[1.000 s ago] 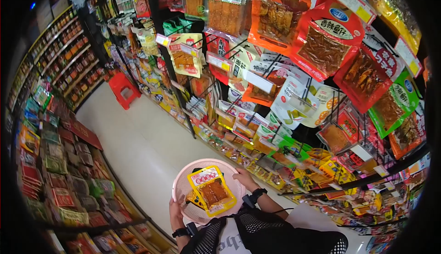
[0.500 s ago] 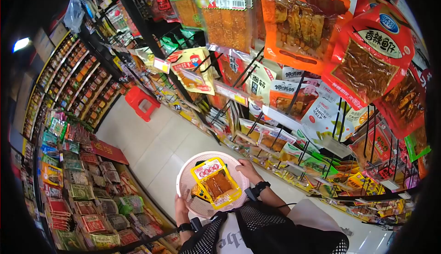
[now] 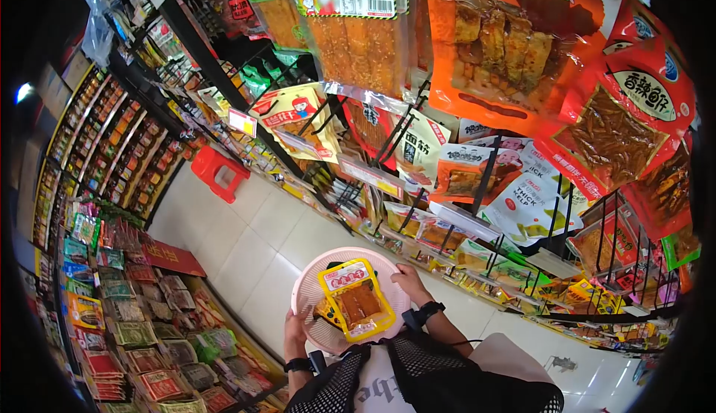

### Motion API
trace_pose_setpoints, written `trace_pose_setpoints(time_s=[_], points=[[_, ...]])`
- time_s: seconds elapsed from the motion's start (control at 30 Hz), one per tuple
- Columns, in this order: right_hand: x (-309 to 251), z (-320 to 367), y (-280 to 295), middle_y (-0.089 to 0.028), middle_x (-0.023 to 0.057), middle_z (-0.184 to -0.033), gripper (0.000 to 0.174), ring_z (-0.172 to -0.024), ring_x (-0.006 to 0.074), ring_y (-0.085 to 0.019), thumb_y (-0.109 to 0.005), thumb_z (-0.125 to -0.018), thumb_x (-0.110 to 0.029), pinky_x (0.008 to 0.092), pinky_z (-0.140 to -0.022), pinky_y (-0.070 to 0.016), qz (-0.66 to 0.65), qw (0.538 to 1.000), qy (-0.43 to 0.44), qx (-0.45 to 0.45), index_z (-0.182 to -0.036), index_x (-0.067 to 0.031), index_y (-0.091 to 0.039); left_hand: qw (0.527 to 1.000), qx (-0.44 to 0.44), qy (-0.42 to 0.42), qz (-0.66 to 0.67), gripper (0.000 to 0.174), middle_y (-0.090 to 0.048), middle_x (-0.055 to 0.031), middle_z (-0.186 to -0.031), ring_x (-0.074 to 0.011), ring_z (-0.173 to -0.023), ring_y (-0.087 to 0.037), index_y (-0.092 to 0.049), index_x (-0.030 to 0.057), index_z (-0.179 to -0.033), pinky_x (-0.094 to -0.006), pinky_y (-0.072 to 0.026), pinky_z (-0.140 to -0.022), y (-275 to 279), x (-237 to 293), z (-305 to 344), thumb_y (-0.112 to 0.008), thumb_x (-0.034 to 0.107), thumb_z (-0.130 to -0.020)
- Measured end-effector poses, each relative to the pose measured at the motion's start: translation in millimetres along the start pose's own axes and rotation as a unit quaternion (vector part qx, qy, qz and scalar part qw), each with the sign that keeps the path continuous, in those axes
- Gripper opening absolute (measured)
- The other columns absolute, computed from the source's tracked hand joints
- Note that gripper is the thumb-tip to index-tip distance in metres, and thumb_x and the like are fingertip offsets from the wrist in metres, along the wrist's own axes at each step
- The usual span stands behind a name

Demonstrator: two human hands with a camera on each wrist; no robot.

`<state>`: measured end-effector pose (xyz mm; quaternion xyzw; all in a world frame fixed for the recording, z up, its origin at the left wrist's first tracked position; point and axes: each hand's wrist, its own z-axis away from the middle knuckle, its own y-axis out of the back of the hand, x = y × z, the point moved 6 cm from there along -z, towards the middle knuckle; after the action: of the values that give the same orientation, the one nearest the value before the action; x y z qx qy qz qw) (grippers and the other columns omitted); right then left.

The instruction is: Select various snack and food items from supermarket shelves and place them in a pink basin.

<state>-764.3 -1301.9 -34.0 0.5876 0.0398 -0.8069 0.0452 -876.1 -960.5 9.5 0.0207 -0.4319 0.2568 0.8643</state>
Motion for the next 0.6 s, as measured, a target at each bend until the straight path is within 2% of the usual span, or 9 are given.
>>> trace_pose_setpoints(time_s=[0.1,0.17,0.27,0.4,0.47,0.5,0.6], points=[[-7.5,1.0,0.3,-0.051,0.0064,-0.064,0.021,-0.061,0.0132,-0.047,-0.057,-0.066,-0.015,0.0292,-0.056,-0.0391,-0.013,0.999,-0.015,0.026,-0.078,0.0022,-0.056,1.0,-0.016,0.008,0.002,0.043,-0.054,-0.0031,-0.123,-0.0224,-0.113,-0.048,-0.048,0.0104,-0.126,-0.0511,-0.0421,-0.087,-5.3,9.4,-12.1,-0.054,0.0,-0.085],[12.6,-9.9,0.1,-0.055,0.0043,-0.069,0.021,-0.062,0.0118,-0.05,-0.057,-0.067,-0.011,0.0271,-0.057,-0.0409,-0.006,0.999,-0.007,0.035,-0.083,0.0017,-0.06,0.999,-0.036,0.004,-0.005,0.043,-0.053,-0.0023,-0.125,-0.0223,-0.116,-0.046,-0.048,0.0106,-0.126,-0.0516,-0.041,-0.087,-12.9,24.4,-20.4,-0.054,0.0,-0.085],[25.6,-16.4,-2.8,-0.058,0.003,-0.072,0.022,-0.063,0.0111,-0.052,-0.056,-0.068,-0.009,0.0256,-0.058,-0.0424,-0.034,0.997,-0.025,0.06,-0.087,0.0012,-0.062,0.992,-0.107,0.022,-0.061,0.062,-0.036,-0.005,-0.142,-0.029,-0.127,-0.034,-0.031,0.0164,-0.139,-0.0597,-0.0295,-0.096,-16.0,38.1,-51.5,-0.042,-0.006,-0.082],[29.1,-27.0,-19.3,-0.058,0.0022,-0.073,0.022,-0.064,0.0108,-0.053,-0.056,-0.069,-0.008,0.0252,-0.059,-0.043,-0.031,0.991,-0.019,0.125,-0.089,0.0007,-0.062,0.984,-0.148,0.033,-0.094,0.062,-0.037,-0.0048,-0.141,-0.0288,-0.127,-0.034,-0.032,0.0173,-0.139,-0.0602,-0.0286,-0.096,-13.8,63.3,-114.0,-0.043,-0.005,-0.082],[28.8,-26.2,-44.1,-0.055,0.0018,-0.069,0.017,-0.063,0.0107,-0.05,-0.058,-0.069,-0.01,0.0265,-0.058,-0.0409,-0.099,0.983,-0.028,0.153,-0.082,-0.0004,-0.061,0.976,-0.157,0.056,-0.139,0.061,-0.037,-0.0047,-0.141,-0.0287,-0.127,-0.034,-0.032,0.0178,-0.139,-0.06,-0.0277,-0.097,-14.3,86.3,-129.1,-0.043,-0.004,-0.083],[22.7,-30.4,-51.4,-0.053,0.0016,-0.067,0.015,-0.063,0.0107,-0.048,-0.059,-0.068,-0.011,0.0271,-0.057,-0.0398,-0.126,0.977,-0.029,0.167,-0.079,-0.0009,-0.06,0.978,-0.153,0.062,-0.13,0.055,-0.044,-0.0048,-0.135,-0.0269,-0.122,-0.041,-0.038,0.0165,-0.135,-0.0564,-0.0363,-0.093,-7.2,94.5,-144.5,-0.047,-0.003,-0.084],[-7.1,-35.8,-85.0,-0.053,-0.0011,-0.069,0.013,-0.064,0.0094,-0.047,-0.059,-0.069,-0.01,0.0259,-0.057,-0.0394,-0.095,0.974,-0.025,0.206,-0.08,-0.0025,-0.06,0.965,-0.226,0.05,-0.121,0.048,-0.051,-0.004,-0.127,-0.0238,-0.113,-0.049,-0.045,0.0141,-0.128,-0.0507,-0.0453,-0.084,11.6,119.0,-191.3,-0.052,-0.002,-0.084]])
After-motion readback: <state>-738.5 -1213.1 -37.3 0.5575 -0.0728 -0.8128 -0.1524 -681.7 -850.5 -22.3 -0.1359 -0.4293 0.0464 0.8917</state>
